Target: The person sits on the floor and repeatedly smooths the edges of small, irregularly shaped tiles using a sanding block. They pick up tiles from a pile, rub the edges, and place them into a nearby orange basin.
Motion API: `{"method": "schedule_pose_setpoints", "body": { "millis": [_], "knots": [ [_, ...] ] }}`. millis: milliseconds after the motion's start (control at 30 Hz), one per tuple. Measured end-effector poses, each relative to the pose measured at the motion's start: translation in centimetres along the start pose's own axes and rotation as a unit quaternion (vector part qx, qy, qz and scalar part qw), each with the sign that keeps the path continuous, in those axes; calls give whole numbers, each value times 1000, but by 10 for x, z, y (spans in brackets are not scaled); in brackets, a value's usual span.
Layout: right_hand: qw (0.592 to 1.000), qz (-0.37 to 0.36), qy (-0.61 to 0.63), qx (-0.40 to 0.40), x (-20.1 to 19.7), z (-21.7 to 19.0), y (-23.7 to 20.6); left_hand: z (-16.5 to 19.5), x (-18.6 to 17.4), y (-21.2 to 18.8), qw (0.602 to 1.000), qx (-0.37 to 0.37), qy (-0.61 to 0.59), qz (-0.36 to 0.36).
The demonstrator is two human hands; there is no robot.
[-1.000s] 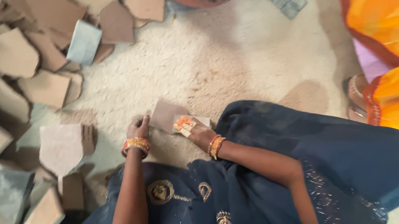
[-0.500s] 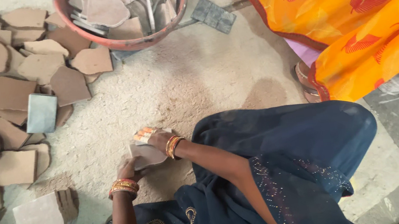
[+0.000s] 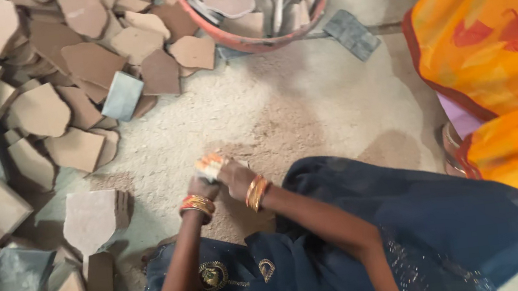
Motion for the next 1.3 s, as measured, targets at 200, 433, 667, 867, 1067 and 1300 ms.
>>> {"method": "schedule_pose_setpoints", "body": {
  "millis": [200,433,667,867,1067,1300],
  "knots": [
    [971,-58,-130,194,26,36,2,-10,15,-8,998,37,8,45],
    [970,-36,-206,122,26,12,-16,-4,14,-3,997,-62,43,-24],
    [926,-152,-163,306,24,29,-12,-12,18,-5,968,229,-1,104],
    [910,-157,-68,377,28,47,-6,-11,16,-13,1000,-9,-24,-2],
    [975,62,-212,-7,22,-13,-45,-28,21,-10,994,90,-29,54],
    [923,-192,-144,302,19,58,-7,-20,20,-8,1000,-11,-6,-19]
  ]
}}
Point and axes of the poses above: each hand's wrist, its own y-axis towards the middle knuckle, its own x-axis out of the palm, z = x × y, the point moved 1 cm from there along y, towards the middle knuckle, and after that the axes turned 7 degrees about -y, right-handed, at the moved point
